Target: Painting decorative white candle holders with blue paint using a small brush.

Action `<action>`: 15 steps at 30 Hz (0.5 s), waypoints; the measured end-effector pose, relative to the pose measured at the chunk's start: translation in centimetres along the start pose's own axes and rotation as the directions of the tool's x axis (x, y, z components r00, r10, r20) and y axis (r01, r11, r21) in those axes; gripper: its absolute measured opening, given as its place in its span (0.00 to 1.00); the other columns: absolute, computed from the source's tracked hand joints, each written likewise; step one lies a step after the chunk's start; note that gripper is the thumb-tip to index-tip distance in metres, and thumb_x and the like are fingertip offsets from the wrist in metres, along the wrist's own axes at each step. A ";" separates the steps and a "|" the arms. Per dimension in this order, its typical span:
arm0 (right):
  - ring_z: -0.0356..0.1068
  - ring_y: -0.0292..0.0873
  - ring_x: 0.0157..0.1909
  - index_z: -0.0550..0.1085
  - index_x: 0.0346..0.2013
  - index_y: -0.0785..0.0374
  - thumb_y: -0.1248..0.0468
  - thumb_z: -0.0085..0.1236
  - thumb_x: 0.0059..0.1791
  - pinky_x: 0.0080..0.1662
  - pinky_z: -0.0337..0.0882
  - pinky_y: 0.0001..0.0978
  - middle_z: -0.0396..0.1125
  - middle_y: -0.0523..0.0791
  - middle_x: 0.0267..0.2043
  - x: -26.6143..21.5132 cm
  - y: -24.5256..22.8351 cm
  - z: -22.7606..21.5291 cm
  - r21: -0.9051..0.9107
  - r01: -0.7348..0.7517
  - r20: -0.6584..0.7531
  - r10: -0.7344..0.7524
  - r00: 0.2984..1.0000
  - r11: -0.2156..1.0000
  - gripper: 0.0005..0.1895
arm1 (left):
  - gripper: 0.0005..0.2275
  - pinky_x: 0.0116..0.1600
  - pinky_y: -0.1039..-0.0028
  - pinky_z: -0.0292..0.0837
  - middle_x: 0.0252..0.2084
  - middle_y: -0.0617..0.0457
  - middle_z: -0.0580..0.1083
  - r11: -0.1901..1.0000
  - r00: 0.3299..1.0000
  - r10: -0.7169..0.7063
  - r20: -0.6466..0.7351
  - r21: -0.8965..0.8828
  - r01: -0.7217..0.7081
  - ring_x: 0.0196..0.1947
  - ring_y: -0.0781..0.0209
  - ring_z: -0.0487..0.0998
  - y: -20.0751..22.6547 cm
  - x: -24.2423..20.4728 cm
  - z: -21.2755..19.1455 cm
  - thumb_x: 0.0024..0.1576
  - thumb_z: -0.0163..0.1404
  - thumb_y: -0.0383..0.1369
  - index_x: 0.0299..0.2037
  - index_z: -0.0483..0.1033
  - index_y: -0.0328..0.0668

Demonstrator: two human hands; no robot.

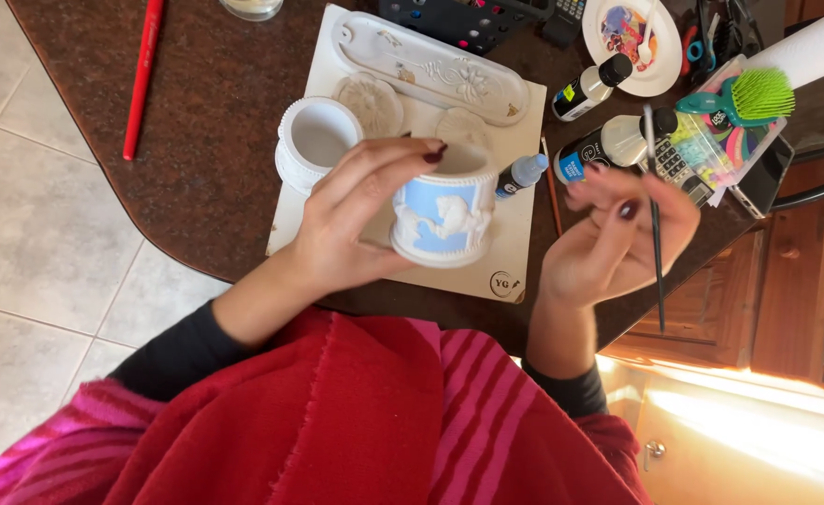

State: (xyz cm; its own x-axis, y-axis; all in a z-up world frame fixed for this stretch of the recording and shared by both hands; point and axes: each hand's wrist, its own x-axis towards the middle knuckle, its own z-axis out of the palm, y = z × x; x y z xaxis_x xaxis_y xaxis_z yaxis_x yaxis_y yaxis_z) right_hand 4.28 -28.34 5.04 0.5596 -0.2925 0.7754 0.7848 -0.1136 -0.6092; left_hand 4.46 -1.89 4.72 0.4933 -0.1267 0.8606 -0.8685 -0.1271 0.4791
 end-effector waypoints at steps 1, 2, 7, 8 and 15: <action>0.73 0.45 0.35 0.64 0.62 0.67 0.60 0.57 0.64 0.39 0.71 0.29 0.74 0.59 0.43 -0.2 -0.1 0.2 0.000 -0.002 0.005 0.002 1.000 1.000 0.18 | 0.33 0.68 0.59 0.74 0.63 0.44 0.71 1.000 1.000 -0.003 -0.004 0.000 0.003 0.63 0.47 0.74 -0.2 -0.2 0.1 0.48 0.73 0.33 0.62 0.69 0.33; 0.71 0.44 0.32 0.64 0.61 0.68 0.60 0.52 0.64 0.36 0.67 0.27 0.74 0.59 0.42 -0.4 -0.1 0.4 -0.091 0.058 -0.032 -0.061 0.998 0.994 0.16 | 0.32 0.68 0.59 0.74 0.63 0.42 0.71 1.000 1.000 0.012 -0.025 0.005 -0.012 0.63 0.45 0.75 -0.6 -0.3 0.2 0.50 0.73 0.32 0.61 0.69 0.32; 0.66 0.39 0.24 0.64 0.60 0.69 0.57 0.41 0.65 0.30 0.60 0.20 0.75 0.55 0.38 -1.2 -0.7 0.3 -0.263 0.117 -0.066 -0.138 0.988 0.958 0.17 | 0.31 0.66 0.59 0.76 0.61 0.39 0.71 0.999 0.998 0.046 -0.052 0.005 -0.046 0.62 0.43 0.76 -0.9 -1.0 0.5 0.52 0.73 0.32 0.60 0.68 0.30; 0.61 0.37 0.23 0.66 0.58 0.70 0.57 0.40 0.65 0.30 0.58 0.21 0.72 0.53 0.33 -1.4 -0.2 -0.2 -0.293 0.166 -0.073 -0.195 0.978 0.942 0.18 | 0.31 0.65 0.59 0.76 0.61 0.39 0.71 0.998 0.997 0.056 -0.043 0.027 -0.055 0.61 0.42 0.76 -1.0 -1.0 0.5 0.52 0.73 0.31 0.60 0.68 0.29; 0.55 0.35 0.21 0.66 0.45 0.69 0.55 0.40 0.65 0.27 0.53 0.20 0.62 0.51 0.33 -0.6 -0.4 0.2 -0.325 0.215 -0.088 -0.256 0.963 0.921 0.18 | 0.32 0.64 0.61 0.76 0.61 0.38 0.71 0.995 0.999 0.043 -0.010 0.085 -0.042 0.61 0.42 0.77 -1.4 -1.7 0.4 0.52 0.73 0.33 0.61 0.68 0.29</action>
State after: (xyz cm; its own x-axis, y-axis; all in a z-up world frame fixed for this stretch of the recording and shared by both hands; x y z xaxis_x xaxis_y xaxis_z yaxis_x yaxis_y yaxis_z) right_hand 3.64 -27.97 4.85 0.3147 -0.3357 0.8878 0.7563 -0.4765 -0.4483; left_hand 4.83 -1.88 2.56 0.4547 -0.1220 0.8822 -0.8813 -0.2050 0.4259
